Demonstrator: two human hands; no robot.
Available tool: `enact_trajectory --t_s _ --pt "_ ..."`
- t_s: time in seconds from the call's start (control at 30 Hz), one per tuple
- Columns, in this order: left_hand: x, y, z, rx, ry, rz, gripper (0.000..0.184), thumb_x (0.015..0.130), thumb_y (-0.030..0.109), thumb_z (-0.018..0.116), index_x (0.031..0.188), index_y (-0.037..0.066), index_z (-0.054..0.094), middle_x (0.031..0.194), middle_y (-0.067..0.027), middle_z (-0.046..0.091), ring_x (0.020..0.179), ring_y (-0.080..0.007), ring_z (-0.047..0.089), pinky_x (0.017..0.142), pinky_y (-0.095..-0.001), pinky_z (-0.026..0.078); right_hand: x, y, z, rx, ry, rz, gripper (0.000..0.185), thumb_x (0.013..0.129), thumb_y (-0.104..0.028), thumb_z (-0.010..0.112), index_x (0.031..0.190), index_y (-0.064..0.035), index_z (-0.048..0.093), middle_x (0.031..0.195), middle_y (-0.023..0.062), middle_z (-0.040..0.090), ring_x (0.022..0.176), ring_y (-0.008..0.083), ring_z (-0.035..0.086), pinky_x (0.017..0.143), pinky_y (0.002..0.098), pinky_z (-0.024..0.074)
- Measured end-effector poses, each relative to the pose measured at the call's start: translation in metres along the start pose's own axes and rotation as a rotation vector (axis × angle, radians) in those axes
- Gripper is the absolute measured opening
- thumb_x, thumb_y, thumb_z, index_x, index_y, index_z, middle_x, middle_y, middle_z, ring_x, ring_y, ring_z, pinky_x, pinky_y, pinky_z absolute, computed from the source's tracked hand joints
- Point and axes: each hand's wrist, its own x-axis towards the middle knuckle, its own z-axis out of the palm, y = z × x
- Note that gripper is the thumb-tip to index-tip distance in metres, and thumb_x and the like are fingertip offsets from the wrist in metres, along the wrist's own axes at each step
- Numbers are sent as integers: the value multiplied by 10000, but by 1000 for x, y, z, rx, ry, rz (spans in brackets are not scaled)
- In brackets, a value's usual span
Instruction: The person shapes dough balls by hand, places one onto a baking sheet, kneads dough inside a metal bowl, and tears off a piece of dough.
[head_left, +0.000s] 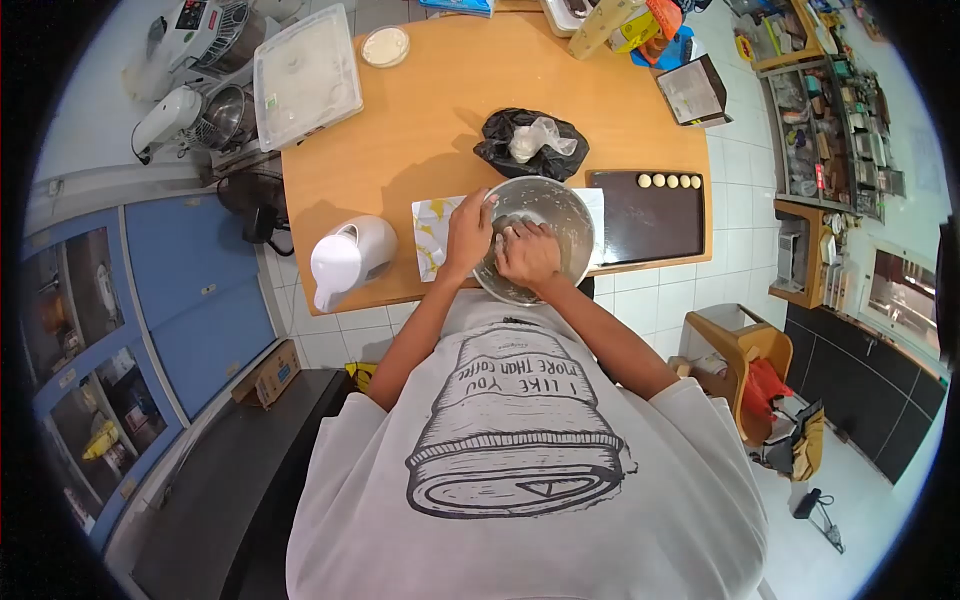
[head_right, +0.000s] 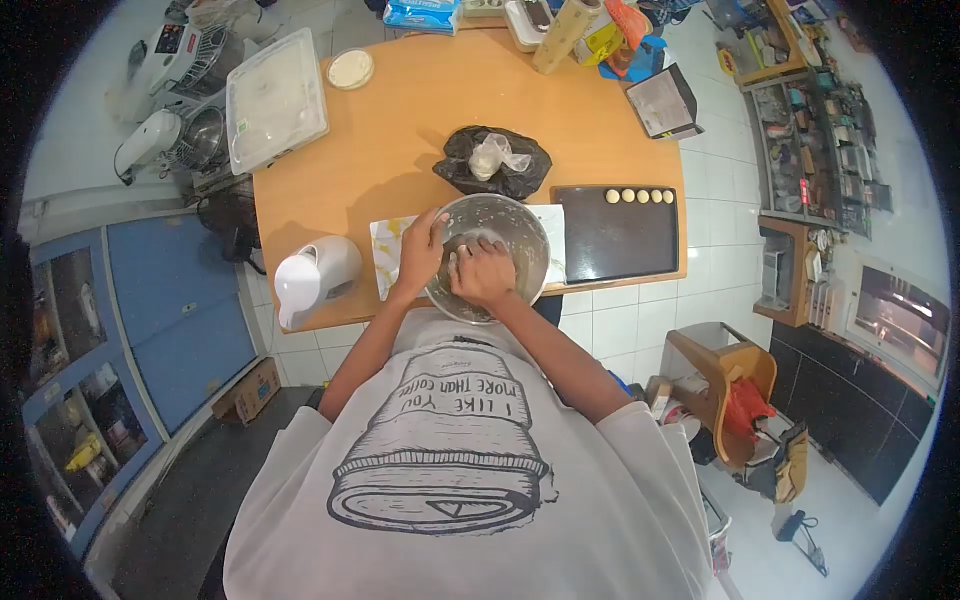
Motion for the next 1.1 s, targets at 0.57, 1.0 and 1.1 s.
enact_trajectory --t_s 0.57,1.0,1.1 --pt "-4 -6 0 -20 18 -27 309 1084 219 599 1236 -43 661 997 -279 705 856 -410 698 768 -440 536 31 2 4 38 74 133 435 1005 -354 557 743 -51 727 794 199 734 742 386 721 765 499 582" --pt "-5 -1 -9 -16 4 -37 275 1103 212 550 1211 -22 646 1010 -282 708 926 -451 695 805 -475 526 6 42 -9 952 -129 493 590 945 -518 712 1179 23 743 1101 198 751 1040 314 702 945 390 532" --pt "-6 -1 -8 1 44 -13 286 1106 224 541 1206 -24 643 1023 -294 703 967 -488 684 823 -493 524 10 42 -10 622 -138 281 661 797 -444 858 1223 40 711 1224 275 694 1189 400 650 1021 444 510"
